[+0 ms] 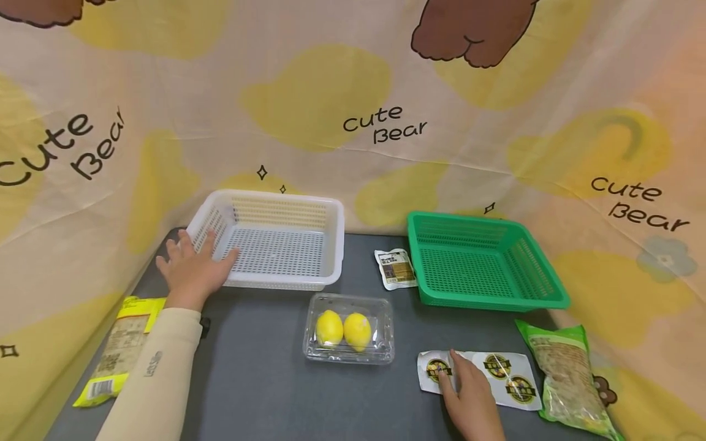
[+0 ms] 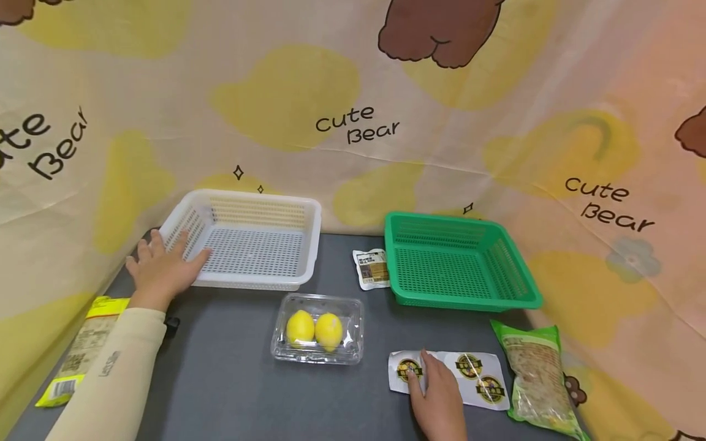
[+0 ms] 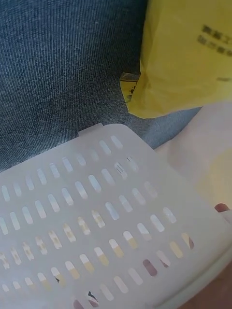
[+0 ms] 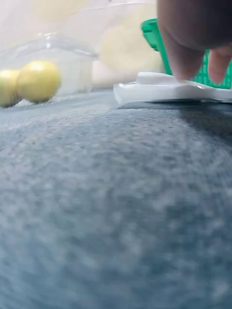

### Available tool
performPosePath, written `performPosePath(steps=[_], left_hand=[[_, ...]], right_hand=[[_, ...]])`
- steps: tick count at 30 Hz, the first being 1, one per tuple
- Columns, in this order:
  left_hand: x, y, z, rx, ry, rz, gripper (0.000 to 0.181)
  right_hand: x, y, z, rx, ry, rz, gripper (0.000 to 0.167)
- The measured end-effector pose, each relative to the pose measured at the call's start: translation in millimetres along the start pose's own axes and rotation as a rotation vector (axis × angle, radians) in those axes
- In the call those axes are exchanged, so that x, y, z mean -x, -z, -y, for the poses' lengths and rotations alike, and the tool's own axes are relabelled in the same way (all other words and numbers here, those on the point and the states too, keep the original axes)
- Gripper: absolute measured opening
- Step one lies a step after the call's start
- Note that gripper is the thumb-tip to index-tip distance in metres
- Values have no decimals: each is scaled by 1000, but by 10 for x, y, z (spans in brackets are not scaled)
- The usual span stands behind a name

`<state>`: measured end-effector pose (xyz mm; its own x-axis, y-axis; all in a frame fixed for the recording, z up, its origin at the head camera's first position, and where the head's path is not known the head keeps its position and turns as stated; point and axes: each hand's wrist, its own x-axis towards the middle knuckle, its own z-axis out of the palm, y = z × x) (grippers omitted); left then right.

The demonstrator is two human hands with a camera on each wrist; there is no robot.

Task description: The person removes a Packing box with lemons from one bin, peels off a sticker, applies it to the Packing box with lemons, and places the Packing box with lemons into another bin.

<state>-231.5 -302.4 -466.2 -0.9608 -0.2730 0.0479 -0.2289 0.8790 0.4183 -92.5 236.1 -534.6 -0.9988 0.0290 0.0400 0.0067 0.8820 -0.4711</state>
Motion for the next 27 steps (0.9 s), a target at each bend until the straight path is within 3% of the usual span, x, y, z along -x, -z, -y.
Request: performPosePath(steps=[4,6,8,11,14,15,17,20,22,24,27], left_hand=[[-22,8,41,9,-26,-42,99],[7,-12,31,16,-50,-102,97],[125,-50,-84,33,-84,-176,94],[543,-156,-522,84,-209,-302,87],[1170,-370,-1162,145,-432,-343,82],[1397,-463,-1364,163,-523,-326,81],[1826,-667,-1705,195,-695,-229,81],[2297,-1005,-2014,151,-902,-31,81],[2463,-1232,-2096,74,-991,93,79],[2532,-1432,-2120,-33,-1051,174,80],[2548,-1647,-2112,-131,-1067,264,83]], right_hand=[[-22,6,-28,24,-14,-6,42],[-30,3,-30,28,-11,-13,39],[-28,4,-34,28,-18,-7,38],[-20,9,-45,17,-33,-3,35],[-14,11,-67,10,-44,-1,34],[-13,11,-74,5,-46,-3,34],[-17,5,-90,-4,-39,-10,34],[-18,-2,-99,-28,-28,-23,37],[-18,-11,-102,-37,-20,-32,39],[-13,-15,-99,-45,-18,-38,39],[5,-17,-100,-36,-7,-49,36]])
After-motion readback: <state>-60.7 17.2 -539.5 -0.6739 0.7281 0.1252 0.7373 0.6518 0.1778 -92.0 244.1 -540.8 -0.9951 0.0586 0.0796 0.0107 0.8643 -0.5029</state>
